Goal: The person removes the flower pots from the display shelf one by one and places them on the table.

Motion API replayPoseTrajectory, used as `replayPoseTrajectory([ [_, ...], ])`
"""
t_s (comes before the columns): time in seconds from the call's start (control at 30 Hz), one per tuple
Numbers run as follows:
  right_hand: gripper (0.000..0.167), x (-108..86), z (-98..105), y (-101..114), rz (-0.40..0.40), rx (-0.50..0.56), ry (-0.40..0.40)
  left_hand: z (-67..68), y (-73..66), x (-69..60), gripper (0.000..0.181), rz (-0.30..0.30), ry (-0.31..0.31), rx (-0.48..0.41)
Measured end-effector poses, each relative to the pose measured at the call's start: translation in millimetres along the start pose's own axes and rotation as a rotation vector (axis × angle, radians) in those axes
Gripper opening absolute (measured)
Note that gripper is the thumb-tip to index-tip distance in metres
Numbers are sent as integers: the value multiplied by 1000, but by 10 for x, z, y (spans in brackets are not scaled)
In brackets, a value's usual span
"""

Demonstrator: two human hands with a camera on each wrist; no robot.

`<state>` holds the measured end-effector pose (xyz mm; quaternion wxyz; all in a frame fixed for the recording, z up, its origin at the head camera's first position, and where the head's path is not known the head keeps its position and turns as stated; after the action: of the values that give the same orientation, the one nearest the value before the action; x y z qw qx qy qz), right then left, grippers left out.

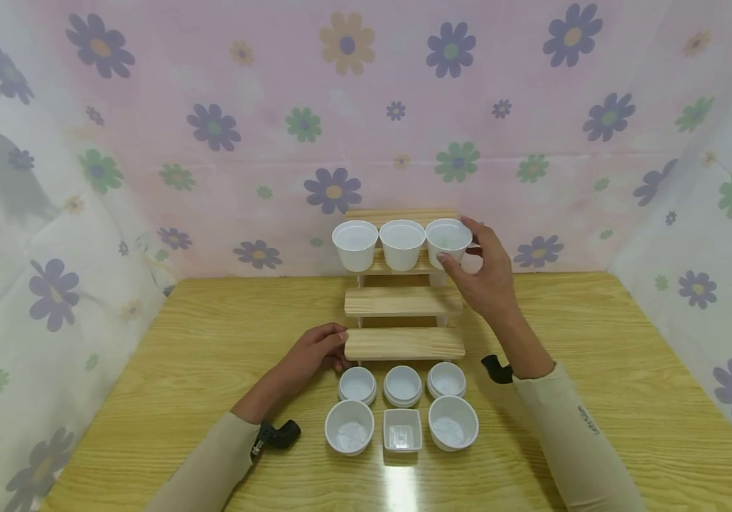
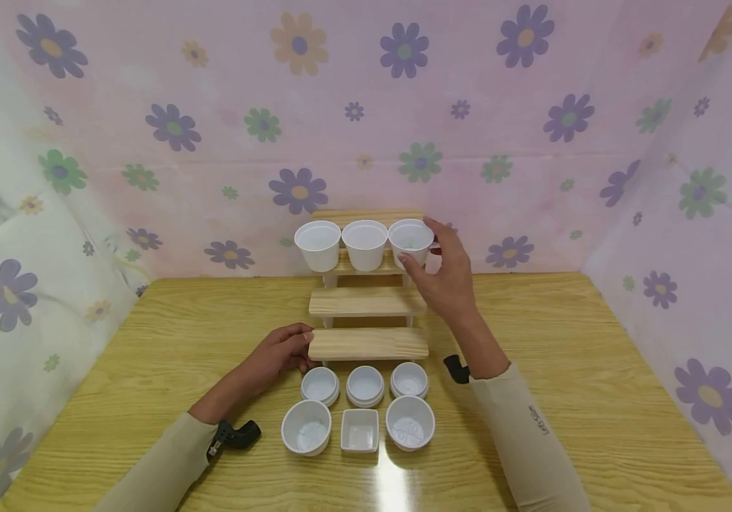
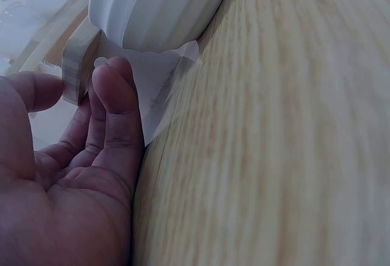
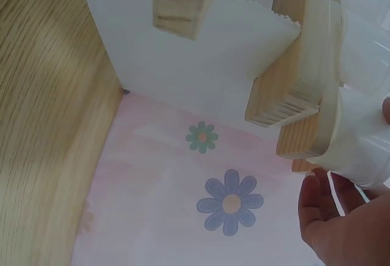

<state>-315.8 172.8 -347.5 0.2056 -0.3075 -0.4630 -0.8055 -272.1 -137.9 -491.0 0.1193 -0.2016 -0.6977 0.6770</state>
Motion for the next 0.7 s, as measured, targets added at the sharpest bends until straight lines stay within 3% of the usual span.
replayPoseTrajectory([
  [0.53,68,-36,55,8,-49,13,15,3,-8,-4,37,-6,2,10],
  [0.7,66,-91,108,139,-44,21,24,-2,-1,-6,38,-8,5,18],
])
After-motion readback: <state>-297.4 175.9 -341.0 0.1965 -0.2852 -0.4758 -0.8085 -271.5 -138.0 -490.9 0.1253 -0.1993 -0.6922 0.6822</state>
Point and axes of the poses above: each hand's wrist, its own x-axis towards the middle knuckle, its own z-axis out of the back of the hand, y = z × x, the point moved 6 cm from there along x, towards the middle knuckle, and after that the axes turned 5 degrees about -x, right-handed, at the moved point
